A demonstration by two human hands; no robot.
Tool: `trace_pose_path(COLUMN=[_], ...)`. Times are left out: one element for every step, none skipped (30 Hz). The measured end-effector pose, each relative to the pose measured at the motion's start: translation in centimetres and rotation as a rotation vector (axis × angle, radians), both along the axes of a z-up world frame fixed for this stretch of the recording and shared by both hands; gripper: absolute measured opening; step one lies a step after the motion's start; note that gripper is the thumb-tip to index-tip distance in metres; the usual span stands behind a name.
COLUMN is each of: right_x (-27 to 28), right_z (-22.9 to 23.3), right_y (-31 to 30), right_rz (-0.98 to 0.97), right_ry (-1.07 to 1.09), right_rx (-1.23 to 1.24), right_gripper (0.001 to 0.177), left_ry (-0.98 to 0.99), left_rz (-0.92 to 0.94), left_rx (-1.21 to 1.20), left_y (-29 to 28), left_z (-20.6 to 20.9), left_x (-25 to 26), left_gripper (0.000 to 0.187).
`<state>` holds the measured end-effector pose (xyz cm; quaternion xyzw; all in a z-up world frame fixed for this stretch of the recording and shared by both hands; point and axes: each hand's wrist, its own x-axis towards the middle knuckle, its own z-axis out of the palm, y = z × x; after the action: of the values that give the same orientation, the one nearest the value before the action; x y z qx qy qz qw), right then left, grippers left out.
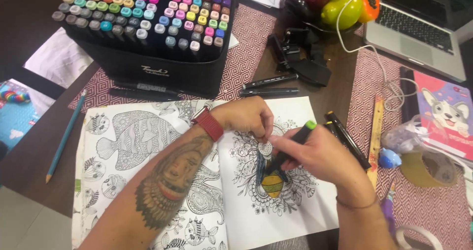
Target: Coloring a complex illustration of a bee in a coloring book using markers.
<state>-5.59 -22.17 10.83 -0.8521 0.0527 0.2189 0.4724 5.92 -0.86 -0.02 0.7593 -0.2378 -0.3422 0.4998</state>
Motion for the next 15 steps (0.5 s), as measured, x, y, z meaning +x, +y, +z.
trace_pose_path(right_x=[0.1,0.1,0.1,0.2,0.2,0.2,0.4,0.6,0.8,0.9,1.0,1.2,1.3,1.4,1.5], right_z=[0.0,-0.1,-0.2,-0.1,0.1,0.2,0.0,-0.3,-0.5,-0.8,-1.0,-1.3,-1.6,-1.9,-2.2], right_y=[0.1,0.3,0.6,0.5,0.4,0.3,0.1,-0.2,-0.4,-0.6,-0.8,-0.9,-0.8,-0.8,-0.8], right_rz=[-0.002,0.005,0.012,0.012,0.004,-0.004,-0.005,-0.010,-0.016,-0.016,-0.038,-0.058,-0.056,-0.059,-0.062], right_ry=[-0.002,0.031,0.065,0.065,0.069,0.072,0.072,0.058,0.045,0.043,0.021,-0.001,-0.003,-0.022,-0.042], right_rx=[-0.003,0.013,0.028,0.029,0.014,-0.001,-0.001,-0.018,-0.035,-0.037,-0.017,0.003,0.002,0.003,0.003], right_gripper=[0.037,0.036,0.036,0.036,0.035,0.034,0.034,0.034,0.034,0.034,0.036,0.038,0.038,0.038,0.038], left_ry=[-0.002,0.008,0.019,0.019,0.034,0.047,0.047,0.045,0.043,0.041,0.048,0.054,0.052,0.062,0.071], left_rz=[-0.002,0.005,0.012,0.012,0.018,0.024,0.023,0.023,0.022,0.022,0.023,0.025,0.027,0.029,0.031], left_rx=[-0.003,0.001,0.004,0.005,-0.009,-0.023,-0.023,-0.025,-0.027,-0.029,-0.033,-0.038,-0.040,-0.045,-0.050], left_y=[0.0,0.1,0.2,0.2,0.2,0.2,0.3,0.2,0.2,0.2,0.2,0.3,0.3,0.3,0.3], left_z=[0.2,0.4,0.5,0.5,0.5,0.5,0.5,0.6,0.6,0.6,0.7,0.8,0.7,0.6,0.5], left_x=[0.0,0.0,0.0,-0.1,-0.1,-0.2,-0.2,-0.3,-0.3,-0.3,-0.3,-0.3,-0.2,-0.1,0.0], left_gripper=[0.028,0.028,0.028,0.028,0.027,0.026,0.026,0.026,0.025,0.025,0.024,0.023,0.023,0.023,0.023])
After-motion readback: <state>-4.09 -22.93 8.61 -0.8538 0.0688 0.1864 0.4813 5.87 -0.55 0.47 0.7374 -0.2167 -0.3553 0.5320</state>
